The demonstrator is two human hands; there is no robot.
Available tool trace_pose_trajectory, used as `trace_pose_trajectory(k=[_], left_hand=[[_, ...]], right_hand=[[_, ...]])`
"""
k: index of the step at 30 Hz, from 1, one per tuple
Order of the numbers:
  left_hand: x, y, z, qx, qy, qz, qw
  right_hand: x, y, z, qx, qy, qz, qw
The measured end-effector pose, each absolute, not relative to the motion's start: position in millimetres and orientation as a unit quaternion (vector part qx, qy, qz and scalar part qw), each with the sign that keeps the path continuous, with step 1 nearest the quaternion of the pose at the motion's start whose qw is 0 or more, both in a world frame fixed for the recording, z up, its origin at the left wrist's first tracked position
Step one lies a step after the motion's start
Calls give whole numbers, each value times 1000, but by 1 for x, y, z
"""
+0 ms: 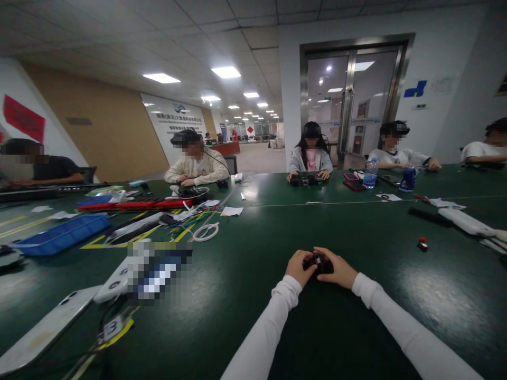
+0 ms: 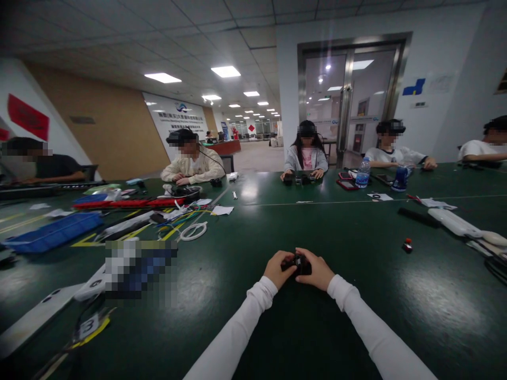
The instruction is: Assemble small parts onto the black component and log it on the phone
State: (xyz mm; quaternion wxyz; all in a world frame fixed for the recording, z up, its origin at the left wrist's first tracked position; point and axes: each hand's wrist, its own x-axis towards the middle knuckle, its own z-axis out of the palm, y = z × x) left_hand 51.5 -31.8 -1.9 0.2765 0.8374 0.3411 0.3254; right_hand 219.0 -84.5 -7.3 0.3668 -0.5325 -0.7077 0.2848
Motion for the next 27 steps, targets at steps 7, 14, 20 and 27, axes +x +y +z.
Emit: trace_pose_trajectory(k=[7, 14, 20, 27], left_hand=[[50, -31, 0, 851, 321, 318, 269], [50, -32, 3, 853, 323, 311, 266], [49, -34, 5, 848, 325, 316, 273], [49, -35, 6, 850, 322, 322, 264]], right_hand=[[225, -85, -4, -497, -715, 323, 370], [224, -86, -1, -488, -712, 339, 374], [227, -87, 3, -481, -699, 378, 371], [228, -87, 3, -477, -687, 403, 371]])
